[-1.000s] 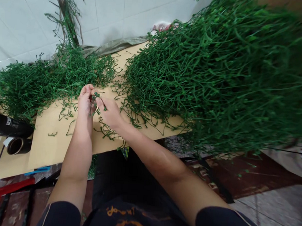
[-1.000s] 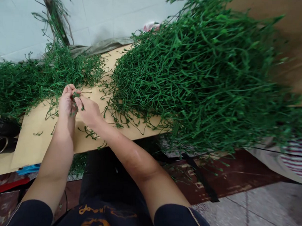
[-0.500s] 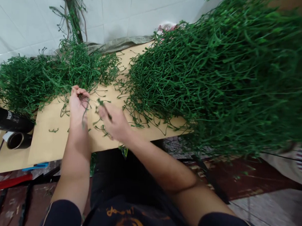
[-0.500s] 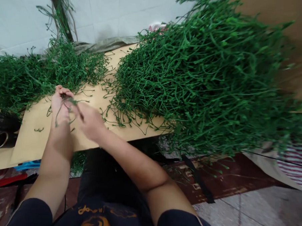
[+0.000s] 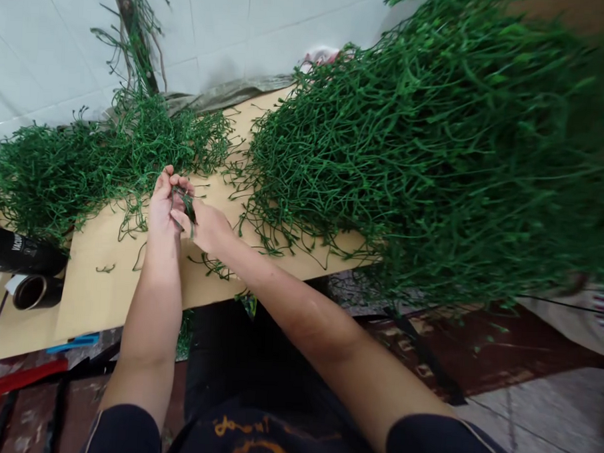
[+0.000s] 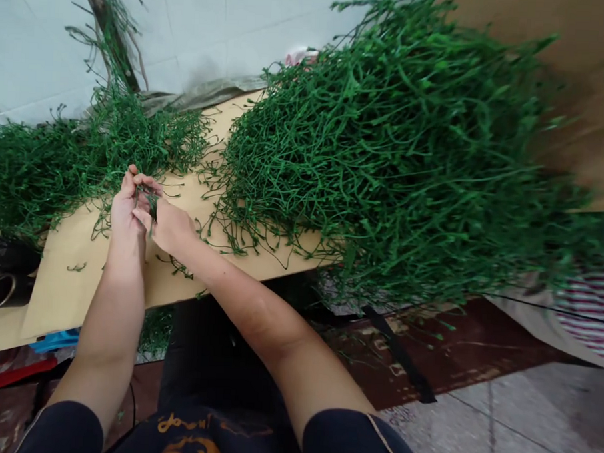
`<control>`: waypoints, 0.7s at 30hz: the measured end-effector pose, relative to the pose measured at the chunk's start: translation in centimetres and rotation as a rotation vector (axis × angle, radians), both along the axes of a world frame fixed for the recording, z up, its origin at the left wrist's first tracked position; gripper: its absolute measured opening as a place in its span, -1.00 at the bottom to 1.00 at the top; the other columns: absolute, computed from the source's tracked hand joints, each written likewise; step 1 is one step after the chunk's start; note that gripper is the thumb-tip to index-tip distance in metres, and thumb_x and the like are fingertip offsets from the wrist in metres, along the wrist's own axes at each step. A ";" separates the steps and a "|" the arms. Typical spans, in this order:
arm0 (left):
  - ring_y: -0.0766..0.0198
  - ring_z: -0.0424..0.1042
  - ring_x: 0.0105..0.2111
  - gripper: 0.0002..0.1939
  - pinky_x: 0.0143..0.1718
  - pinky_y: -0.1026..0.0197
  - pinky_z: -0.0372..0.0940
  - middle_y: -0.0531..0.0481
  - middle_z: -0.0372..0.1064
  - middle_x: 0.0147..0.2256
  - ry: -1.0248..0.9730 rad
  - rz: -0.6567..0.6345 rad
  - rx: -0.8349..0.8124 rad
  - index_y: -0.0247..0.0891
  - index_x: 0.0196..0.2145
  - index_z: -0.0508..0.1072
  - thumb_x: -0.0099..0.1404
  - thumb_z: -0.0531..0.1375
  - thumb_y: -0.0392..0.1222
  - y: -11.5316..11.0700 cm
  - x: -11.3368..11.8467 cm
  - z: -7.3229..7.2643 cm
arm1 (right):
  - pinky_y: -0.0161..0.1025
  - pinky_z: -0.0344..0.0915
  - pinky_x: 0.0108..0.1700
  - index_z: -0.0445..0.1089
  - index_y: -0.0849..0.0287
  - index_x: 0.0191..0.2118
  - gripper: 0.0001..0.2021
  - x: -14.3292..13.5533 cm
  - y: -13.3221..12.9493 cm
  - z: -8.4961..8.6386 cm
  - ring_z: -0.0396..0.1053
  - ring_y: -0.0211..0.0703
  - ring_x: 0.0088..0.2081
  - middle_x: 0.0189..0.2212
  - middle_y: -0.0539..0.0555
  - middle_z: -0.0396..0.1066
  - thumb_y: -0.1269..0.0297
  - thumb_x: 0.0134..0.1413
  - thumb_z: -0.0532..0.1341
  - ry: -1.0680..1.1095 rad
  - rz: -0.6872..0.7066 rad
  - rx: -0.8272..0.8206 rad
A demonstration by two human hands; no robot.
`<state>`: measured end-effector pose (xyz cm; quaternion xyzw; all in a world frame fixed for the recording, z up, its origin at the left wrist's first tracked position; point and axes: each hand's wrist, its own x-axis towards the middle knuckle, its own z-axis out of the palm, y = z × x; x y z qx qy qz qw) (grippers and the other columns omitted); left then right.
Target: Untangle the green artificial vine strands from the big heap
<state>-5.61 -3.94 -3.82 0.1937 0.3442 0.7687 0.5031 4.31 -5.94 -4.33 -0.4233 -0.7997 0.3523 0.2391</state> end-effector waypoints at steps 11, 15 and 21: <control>0.49 0.28 -0.57 -0.86 -0.42 0.43 0.25 0.15 0.22 -0.62 0.073 -0.100 -0.026 -0.23 -0.41 0.43 0.28 0.09 -0.29 -0.2 0.6 0.5 | -0.33 0.04 -0.35 0.08 0.17 -0.43 -0.83 1.1 0.8 -0.3 0.06 -0.32 -0.44 -0.47 0.01 0.18 0.30 0.18 -0.05 0.102 0.158 0.043; 0.51 0.17 -0.67 -0.73 -0.56 0.45 0.17 0.17 0.11 -0.70 -0.032 -0.092 -0.094 -0.27 -0.50 0.36 0.31 0.00 -0.41 -0.2 0.8 1.1 | -0.32 0.00 -0.36 -0.07 0.13 -0.53 -0.75 2.8 0.7 0.3 -0.02 -0.34 -0.48 -0.56 -0.06 0.02 0.33 0.19 -0.08 0.192 0.233 0.103; 0.53 0.04 -0.76 -0.63 -0.73 0.47 -0.04 0.19 -0.01 -0.75 -0.184 0.042 -0.076 -0.26 -0.56 0.27 0.38 -0.10 -0.32 1.2 -0.4 4.1 | -0.36 -0.04 -0.45 -0.08 0.14 -0.55 -0.73 7.7 -2.8 2.5 -0.07 -0.38 -0.55 -0.62 -0.10 -0.04 0.31 0.17 -0.05 0.250 0.459 0.144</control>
